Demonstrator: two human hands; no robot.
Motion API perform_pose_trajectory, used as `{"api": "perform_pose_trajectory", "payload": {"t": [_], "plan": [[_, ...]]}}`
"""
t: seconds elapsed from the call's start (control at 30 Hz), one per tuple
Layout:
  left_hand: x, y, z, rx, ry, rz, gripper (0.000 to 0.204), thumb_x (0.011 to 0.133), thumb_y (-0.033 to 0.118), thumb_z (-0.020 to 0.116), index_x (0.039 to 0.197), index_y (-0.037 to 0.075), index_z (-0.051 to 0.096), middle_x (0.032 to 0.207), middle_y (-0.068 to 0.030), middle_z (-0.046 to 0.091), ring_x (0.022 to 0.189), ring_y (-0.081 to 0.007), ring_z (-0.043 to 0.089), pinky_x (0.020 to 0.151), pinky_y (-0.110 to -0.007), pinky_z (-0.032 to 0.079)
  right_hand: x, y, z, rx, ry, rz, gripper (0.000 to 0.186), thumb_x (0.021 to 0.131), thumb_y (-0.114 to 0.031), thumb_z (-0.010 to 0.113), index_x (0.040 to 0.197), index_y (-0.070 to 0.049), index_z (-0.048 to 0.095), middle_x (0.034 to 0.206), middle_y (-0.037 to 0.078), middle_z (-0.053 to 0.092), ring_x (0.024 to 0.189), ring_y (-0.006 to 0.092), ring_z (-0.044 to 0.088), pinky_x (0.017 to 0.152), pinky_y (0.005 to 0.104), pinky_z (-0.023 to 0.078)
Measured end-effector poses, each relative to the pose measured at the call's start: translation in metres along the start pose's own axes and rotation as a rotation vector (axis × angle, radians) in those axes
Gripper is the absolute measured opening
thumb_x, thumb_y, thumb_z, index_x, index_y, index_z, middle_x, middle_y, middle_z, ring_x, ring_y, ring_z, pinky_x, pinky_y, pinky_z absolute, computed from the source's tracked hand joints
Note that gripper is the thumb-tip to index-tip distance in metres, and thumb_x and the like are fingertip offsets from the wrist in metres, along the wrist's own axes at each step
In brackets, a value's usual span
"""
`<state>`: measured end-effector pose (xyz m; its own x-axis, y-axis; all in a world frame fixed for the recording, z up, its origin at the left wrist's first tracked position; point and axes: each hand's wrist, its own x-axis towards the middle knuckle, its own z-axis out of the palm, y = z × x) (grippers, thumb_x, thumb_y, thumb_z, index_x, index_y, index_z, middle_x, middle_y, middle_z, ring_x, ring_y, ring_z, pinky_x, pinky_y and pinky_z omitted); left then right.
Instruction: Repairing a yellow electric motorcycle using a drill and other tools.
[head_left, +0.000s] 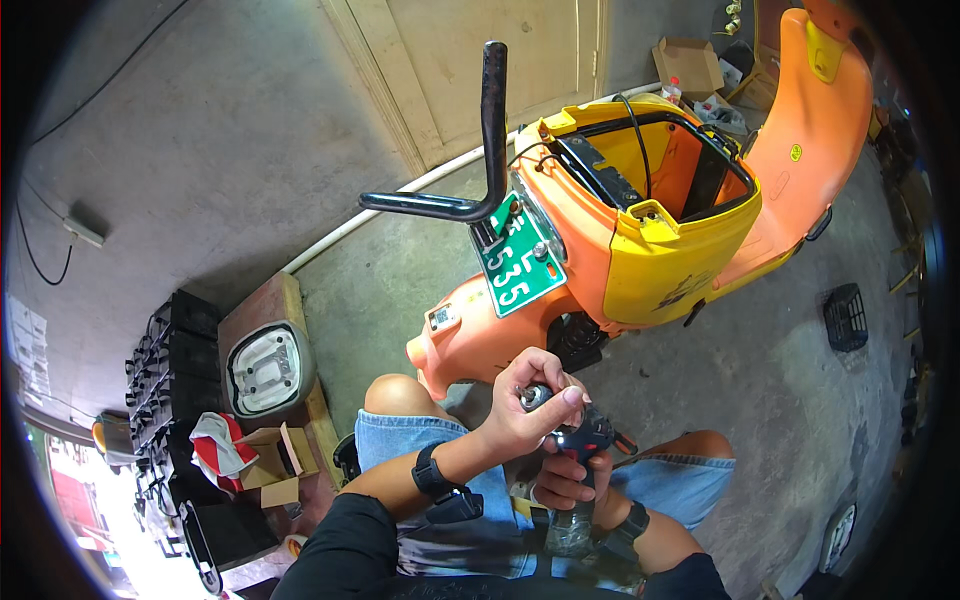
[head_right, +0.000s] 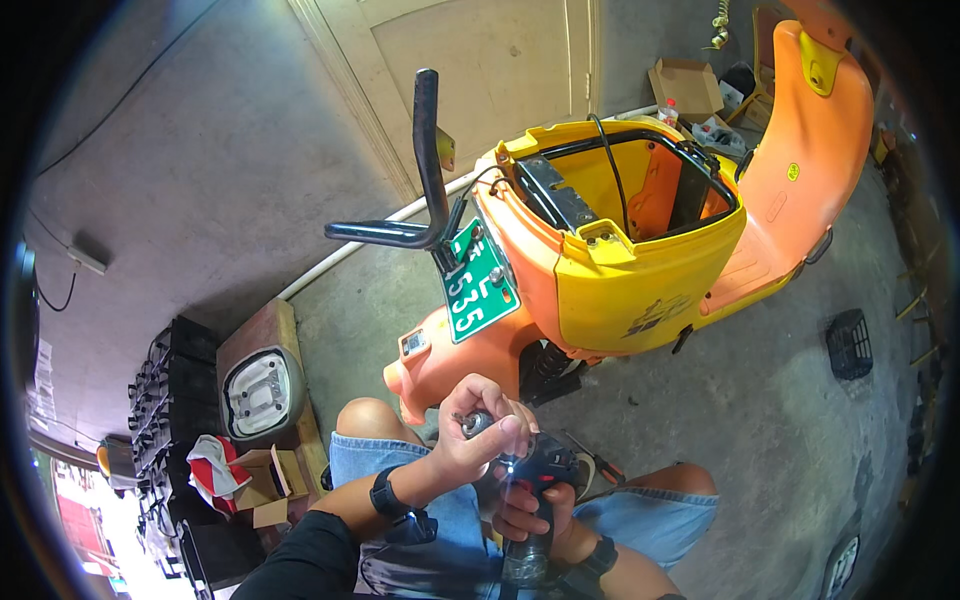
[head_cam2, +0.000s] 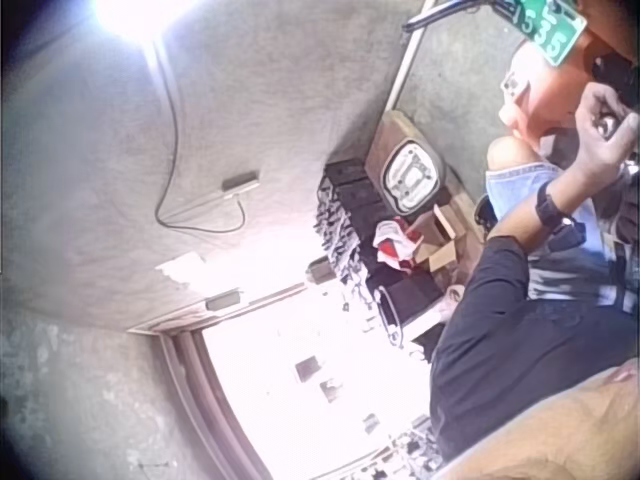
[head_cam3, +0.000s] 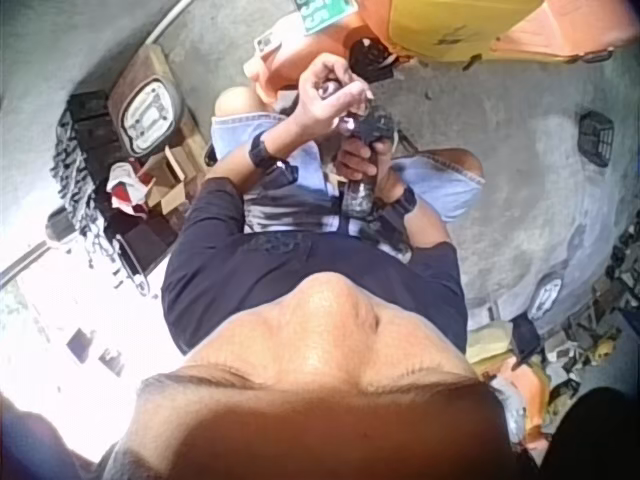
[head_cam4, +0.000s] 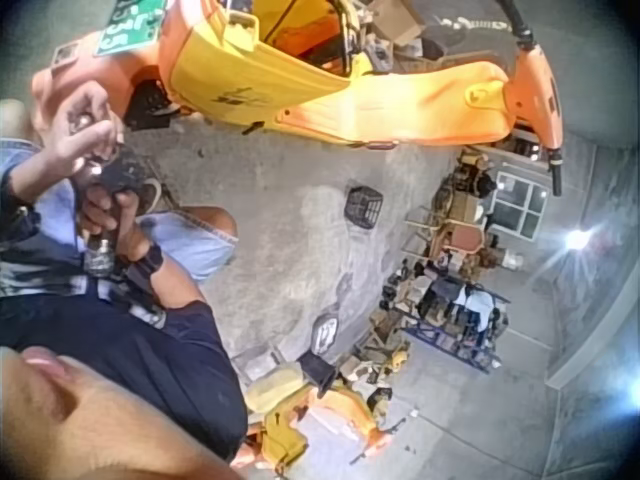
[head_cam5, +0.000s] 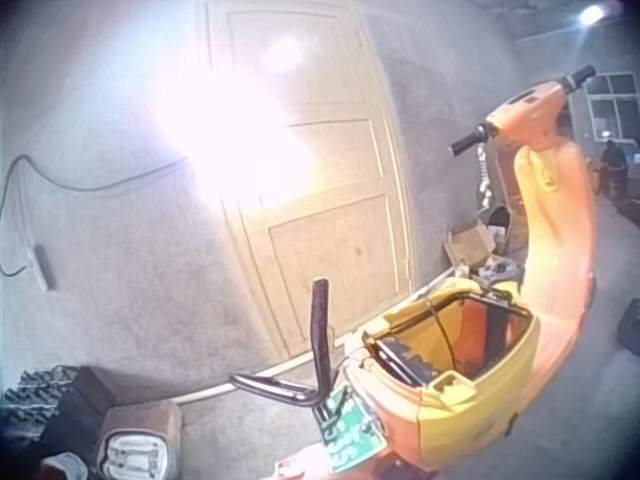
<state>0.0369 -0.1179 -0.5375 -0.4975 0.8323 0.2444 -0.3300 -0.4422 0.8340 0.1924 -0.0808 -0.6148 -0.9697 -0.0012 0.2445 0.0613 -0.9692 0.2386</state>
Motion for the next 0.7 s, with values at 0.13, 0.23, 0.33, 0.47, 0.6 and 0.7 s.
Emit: {"api": "perform_pose_trajectory", "payload": {"t": [0.13,0.23,0.33,0.47,0.6,0.7], "plan": [[0.000,-0.003,-0.004,-0.016,-0.024,0.015,0.021,0.093,0.005,0.064,0.096,0.007,0.044,0.072,-0.0042,0.057,0.068,-0.0136,0.062,0.081,-0.036,0.054,0.000,0.000,0.000,-0.013,0.028,0.011,0.060,0.085,-0.028,0.063,0.136,-0.001,0.046,0.076,-0.006,0.059,0.050,0.0051,0.057,0.056,0.0263,0.046],[-0.002,-0.006,-0.005,-0.048,-0.026,-0.016,0.022,0.092,0.004,0.065,0.096,0.007,0.044,0.072,-0.0045,0.058,0.069,-0.0155,0.064,0.086,-0.039,0.053,0.000,-0.002,-0.001,0.012,0.020,0.011,0.063,0.084,-0.028,0.064,0.137,-0.001,0.045,0.077,-0.005,0.059,0.050,0.0064,0.057,0.057,0.0281,0.047],[0.001,-0.005,-0.009,-0.032,0.109,-0.033,0.017,0.095,0.004,0.061,0.097,0.008,0.044,0.072,-0.0056,0.060,0.072,-0.0181,0.066,0.089,-0.040,0.051,-0.003,-0.010,0.002,-0.125,0.083,-0.029,0.066,0.081,-0.026,0.064,0.137,0.000,0.044,0.079,-0.003,0.059,0.053,0.0092,0.057,0.063,0.0318,0.048],[0.006,-0.001,-0.014,-0.243,0.186,-0.120,0.019,0.096,0.007,0.061,0.099,0.009,0.042,0.069,-0.0051,0.059,0.068,-0.0180,0.065,0.088,-0.039,0.052,-0.001,-0.015,0.011,-0.300,0.172,-0.054,0.069,0.076,-0.022,0.063,0.138,0.001,0.043,0.082,0.001,0.058,0.056,0.0142,0.057,0.070,0.0373,0.048],[-0.003,-0.010,0.004,-0.152,0.364,-0.070,0.026,0.094,0.010,0.065,0.109,0.008,0.044,0.085,-0.0085,0.062,0.088,-0.0201,0.066,0.090,-0.040,0.052,0.009,-0.013,0.021,-0.430,0.279,-0.085,0.069,0.075,-0.022,0.063,0.136,0.000,0.041,0.084,0.002,0.057,0.057,0.0161,0.058,0.071,0.0383,0.049],[-0.008,-0.012,0.008,-0.144,0.330,-0.178,0.036,0.091,0.023,0.070,0.116,0.011,0.047,0.104,-0.0109,0.060,0.111,-0.0296,0.060,0.098,-0.046,0.048,0.012,-0.019,0.029,-0.583,0.296,-0.071,0.068,0.074,-0.021,0.065,0.134,-0.001,0.041,0.087,0.005,0.058,0.059,0.0172,0.059,0.073,0.0394,0.050]]}}
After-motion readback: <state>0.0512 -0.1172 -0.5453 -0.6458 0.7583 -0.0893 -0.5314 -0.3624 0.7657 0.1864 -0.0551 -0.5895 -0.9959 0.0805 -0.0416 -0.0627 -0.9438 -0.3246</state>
